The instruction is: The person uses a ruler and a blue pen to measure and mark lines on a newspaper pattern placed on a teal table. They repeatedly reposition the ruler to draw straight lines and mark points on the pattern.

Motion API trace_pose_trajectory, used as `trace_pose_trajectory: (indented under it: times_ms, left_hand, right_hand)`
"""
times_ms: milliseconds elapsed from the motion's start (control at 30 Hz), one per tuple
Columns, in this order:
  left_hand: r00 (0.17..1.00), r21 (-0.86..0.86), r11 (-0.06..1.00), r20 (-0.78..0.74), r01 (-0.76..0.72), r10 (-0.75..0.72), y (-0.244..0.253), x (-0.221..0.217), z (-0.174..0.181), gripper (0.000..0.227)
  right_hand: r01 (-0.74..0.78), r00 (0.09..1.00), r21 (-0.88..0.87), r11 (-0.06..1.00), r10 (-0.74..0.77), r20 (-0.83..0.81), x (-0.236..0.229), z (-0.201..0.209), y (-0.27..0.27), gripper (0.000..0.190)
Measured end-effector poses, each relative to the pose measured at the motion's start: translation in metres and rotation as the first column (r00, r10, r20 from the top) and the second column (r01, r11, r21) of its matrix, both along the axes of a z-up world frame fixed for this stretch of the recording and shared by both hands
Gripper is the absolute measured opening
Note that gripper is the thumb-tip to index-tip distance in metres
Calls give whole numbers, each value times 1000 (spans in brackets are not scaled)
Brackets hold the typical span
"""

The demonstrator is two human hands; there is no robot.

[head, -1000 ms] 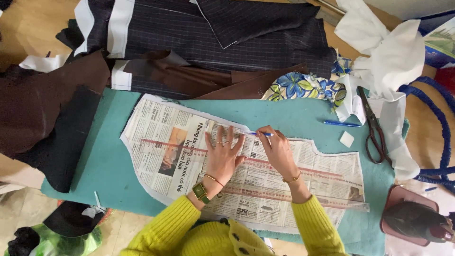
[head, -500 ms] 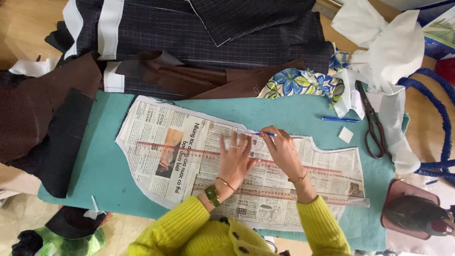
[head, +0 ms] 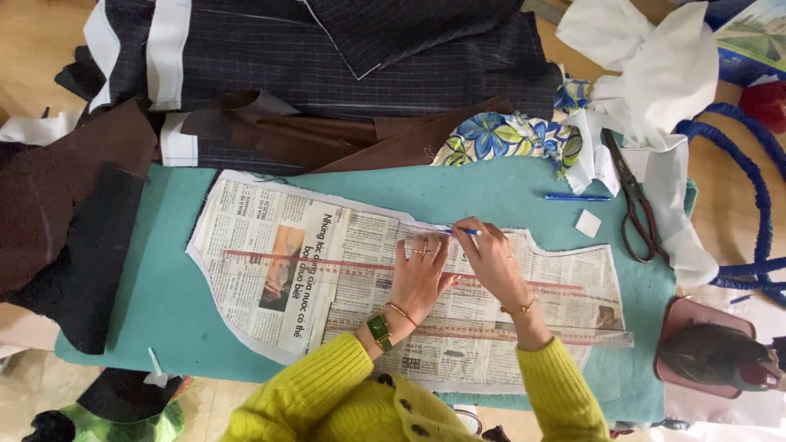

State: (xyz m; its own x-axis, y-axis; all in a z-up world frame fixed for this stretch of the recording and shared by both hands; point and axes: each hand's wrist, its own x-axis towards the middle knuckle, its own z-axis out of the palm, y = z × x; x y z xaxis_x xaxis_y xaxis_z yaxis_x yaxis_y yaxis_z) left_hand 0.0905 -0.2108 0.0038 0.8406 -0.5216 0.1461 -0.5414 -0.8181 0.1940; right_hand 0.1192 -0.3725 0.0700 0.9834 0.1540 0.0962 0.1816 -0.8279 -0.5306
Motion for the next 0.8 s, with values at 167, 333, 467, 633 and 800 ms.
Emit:
trace_pose_trajectory:
  times_ms: [167,333,467,633,800]
  left_hand:
    - [1000,35,999,-15,17,-17,-2,1,3,69]
    - [1000,46,999,-11,25,-25,-6,0,4,67]
    - [999,23,998,-14,51,-50,-22,-1,1,69]
    - [998,16,998,-13,67,-67,-26,3,0,68]
    - [997,53,996,-17,72,-72,-32,1,-5,70]
  right_hand:
    - [19,1000,-5,1000,-19,-2,-7,4,-14,7]
    - [52,998,-15,999,-53,-24,-8,8,-29,7]
    - [43,999,-13,999,-43,-10,-7,4,-24,8]
    - [45,999,-41,998,-45,1,-11,5,-38,7]
    - [106,992,-53,993,-110,-68,-14,8,-52,9]
